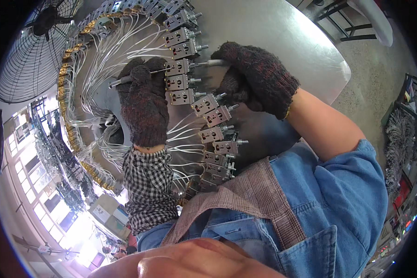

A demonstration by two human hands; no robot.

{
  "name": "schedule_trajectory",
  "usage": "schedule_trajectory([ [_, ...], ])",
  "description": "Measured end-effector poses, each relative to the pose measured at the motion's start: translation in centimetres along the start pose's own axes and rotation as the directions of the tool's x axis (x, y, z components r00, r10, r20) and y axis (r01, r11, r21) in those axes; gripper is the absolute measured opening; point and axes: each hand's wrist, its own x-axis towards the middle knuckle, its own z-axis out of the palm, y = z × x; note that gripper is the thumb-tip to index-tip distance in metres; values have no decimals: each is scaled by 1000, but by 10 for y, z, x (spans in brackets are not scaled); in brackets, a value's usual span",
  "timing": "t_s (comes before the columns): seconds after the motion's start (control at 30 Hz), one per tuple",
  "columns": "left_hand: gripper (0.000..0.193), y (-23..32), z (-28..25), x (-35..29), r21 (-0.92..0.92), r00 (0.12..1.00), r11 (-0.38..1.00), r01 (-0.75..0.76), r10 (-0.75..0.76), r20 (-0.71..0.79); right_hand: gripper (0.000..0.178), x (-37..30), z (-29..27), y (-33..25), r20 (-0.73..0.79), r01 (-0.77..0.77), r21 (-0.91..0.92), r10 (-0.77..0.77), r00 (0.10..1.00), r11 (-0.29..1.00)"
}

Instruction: The person uses a small probe tool to inspect and test each electronic component in a large circular array.

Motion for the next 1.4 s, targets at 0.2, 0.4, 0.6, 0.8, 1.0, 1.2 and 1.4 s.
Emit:
schedule_trajectory([
  [0.2, 24, -5, -6, 1, -189, 999, 982, 22, -18, 27, 34, 4, -2, 4, -39, -47, 220, 57, 998, 974],
  [0.4, 25, -4, -4, -1, -217, 999, 975, 36, -27, 45, 43, 0, -5, 10, 12, 101, 289, -109, 994, 952],
  [0.6, 23, -3, -4, -4, -226, 997, 972, 73, -71, 18, 46, -2, -7, 14, -26, 239, 133, -238, 971, 962],
  [0.8, 25, -1, -5, -19, -212, 999, 977, 30, -36, -24, 45, -18, -13, 18, -41, 224, 118, -221, 974, 967],
  [1.0, 27, -3, -13, -26, -232, 995, 968, 100, -101, 6, 44, -24, 0, 16, -70, 247, 141, -239, 968, 959],
  [1.2, 28, -4, -13, -26, -214, 997, 975, 63, -53, 52, 43, -27, 11, 16, -98, 260, 92, -251, 963, 961],
  [1.4, 28, -4, -14, -26, -168, 999, 985, 38, -31, 44, 42, -27, 15, 20, -122, 279, 92, -267, 956, 956],
])
